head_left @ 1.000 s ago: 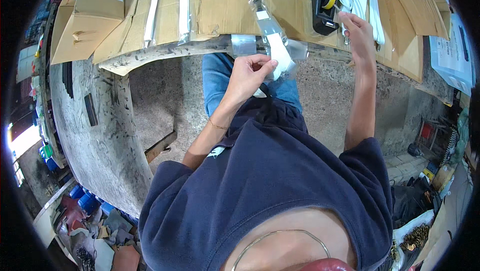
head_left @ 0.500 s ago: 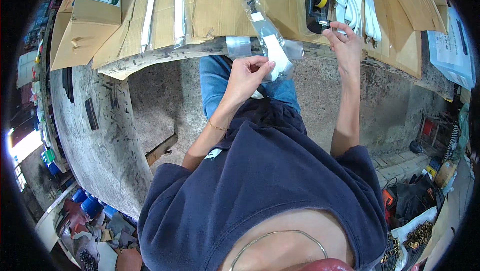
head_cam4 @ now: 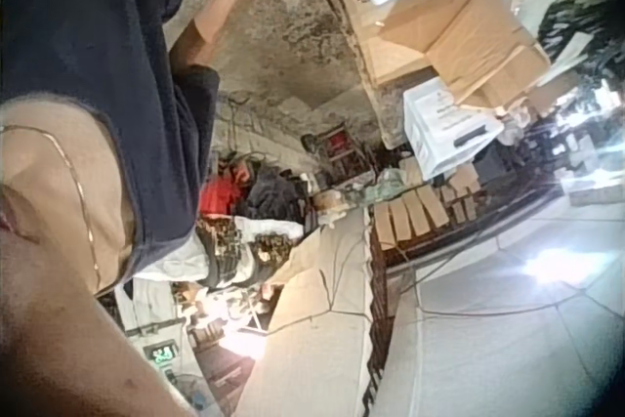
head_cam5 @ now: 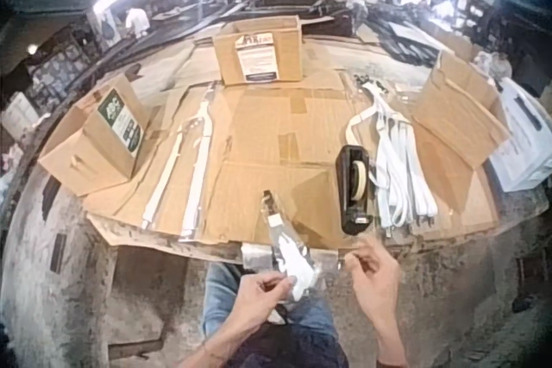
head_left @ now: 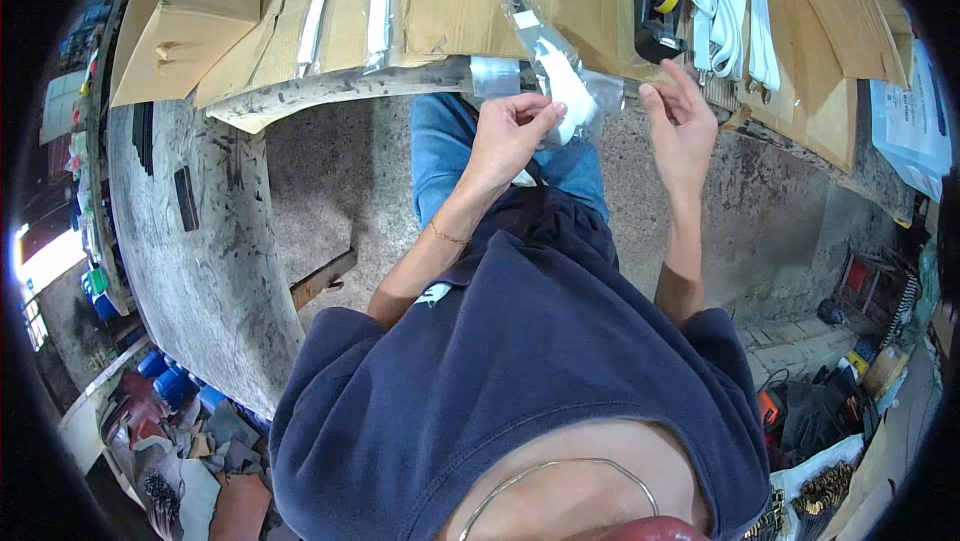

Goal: The recorder uses a tape dispenser to apply tape to white straps or harnesses on a workbench.

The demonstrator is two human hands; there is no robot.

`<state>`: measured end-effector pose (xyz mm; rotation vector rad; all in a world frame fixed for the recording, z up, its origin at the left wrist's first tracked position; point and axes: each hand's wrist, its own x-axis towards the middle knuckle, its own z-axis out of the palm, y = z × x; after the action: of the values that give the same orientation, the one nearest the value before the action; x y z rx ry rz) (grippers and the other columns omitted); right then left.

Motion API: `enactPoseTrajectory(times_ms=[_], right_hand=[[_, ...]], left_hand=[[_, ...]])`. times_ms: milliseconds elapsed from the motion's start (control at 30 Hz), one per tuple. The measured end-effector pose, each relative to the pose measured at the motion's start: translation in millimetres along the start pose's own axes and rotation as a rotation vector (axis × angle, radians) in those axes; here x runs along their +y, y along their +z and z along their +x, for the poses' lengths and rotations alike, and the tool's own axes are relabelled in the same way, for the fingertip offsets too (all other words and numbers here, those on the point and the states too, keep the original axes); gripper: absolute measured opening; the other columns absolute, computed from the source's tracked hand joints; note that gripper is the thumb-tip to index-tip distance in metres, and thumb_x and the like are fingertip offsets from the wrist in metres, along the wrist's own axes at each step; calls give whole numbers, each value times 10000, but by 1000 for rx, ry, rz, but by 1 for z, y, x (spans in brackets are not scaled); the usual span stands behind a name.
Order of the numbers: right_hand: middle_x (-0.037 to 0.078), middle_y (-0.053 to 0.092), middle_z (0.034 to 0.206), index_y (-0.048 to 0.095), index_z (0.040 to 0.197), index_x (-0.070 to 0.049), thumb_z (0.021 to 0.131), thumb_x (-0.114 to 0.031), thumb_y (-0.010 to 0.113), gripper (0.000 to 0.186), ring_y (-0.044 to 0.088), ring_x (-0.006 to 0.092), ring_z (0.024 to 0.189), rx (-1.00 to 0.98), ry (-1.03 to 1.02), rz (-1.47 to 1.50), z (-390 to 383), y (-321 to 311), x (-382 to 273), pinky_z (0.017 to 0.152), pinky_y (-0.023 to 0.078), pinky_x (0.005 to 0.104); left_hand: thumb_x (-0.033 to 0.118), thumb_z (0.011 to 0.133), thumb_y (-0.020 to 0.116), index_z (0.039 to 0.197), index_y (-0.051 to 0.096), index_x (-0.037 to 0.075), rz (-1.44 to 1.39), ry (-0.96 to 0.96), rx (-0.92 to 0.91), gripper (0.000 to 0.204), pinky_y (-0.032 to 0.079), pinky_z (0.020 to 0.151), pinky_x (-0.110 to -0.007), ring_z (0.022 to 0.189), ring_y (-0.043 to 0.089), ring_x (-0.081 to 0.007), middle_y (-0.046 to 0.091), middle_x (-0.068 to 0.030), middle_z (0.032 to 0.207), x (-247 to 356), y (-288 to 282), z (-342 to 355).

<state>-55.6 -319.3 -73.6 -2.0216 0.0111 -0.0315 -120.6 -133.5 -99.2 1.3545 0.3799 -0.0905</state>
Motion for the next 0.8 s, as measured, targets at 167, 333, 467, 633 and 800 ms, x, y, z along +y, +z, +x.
enactPoseTrajectory(times_ms=[167, 333, 467, 633, 800], right_hand=[[41, 656, 820, 665, 995, 24, 824, -64, 670, 192, 590, 86, 745, -179, 168, 376, -16, 16, -12, 681, 465, 226], [15, 619, 754, 663, 950, 21, 840, -67, 659, 141, 537, 51, 651, -212, 141, 500, -25, 20, -22, 602, 420, 198], [-53, 471, 618, 639, 963, 31, 856, -105, 650, 173, 363, 18, 485, -423, 537, 875, -25, 15, -21, 463, 279, 195], [-91, 356, 562, 628, 967, 27, 862, -125, 645, 186, 278, 8, 425, -436, 627, 836, -27, 21, -24, 413, 201, 201], [-99, 340, 541, 617, 987, 35, 882, -109, 616, 178, 244, 6, 417, -405, 597, 758, -28, 29, -24, 410, 194, 201]], left_hand=[[151, 858, 664, 872, 683, -8, 47, -46, 24, 161, 350, 440, -189, 584, 497, -14, 633, 20, 721, 8, 4, -6], [128, 855, 659, 927, 677, -69, 44, 27, 39, 211, 423, 568, -199, 663, 532, -42, 647, -23, 753, 1, 3, -4], [118, 858, 657, 906, 680, -41, 30, 0, 26, 168, 404, 585, -182, 672, 523, -30, 630, 9, 752, -4, 2, -3], [130, 861, 651, 894, 675, -64, 32, 46, 21, 198, 395, 533, -200, 634, 509, -35, 632, -11, 718, -2, 2, -5], [132, 858, 651, 892, 676, -61, 20, 60, 27, 198, 390, 528, -202, 625, 504, -36, 628, -10, 710, -7, 0, -5]])
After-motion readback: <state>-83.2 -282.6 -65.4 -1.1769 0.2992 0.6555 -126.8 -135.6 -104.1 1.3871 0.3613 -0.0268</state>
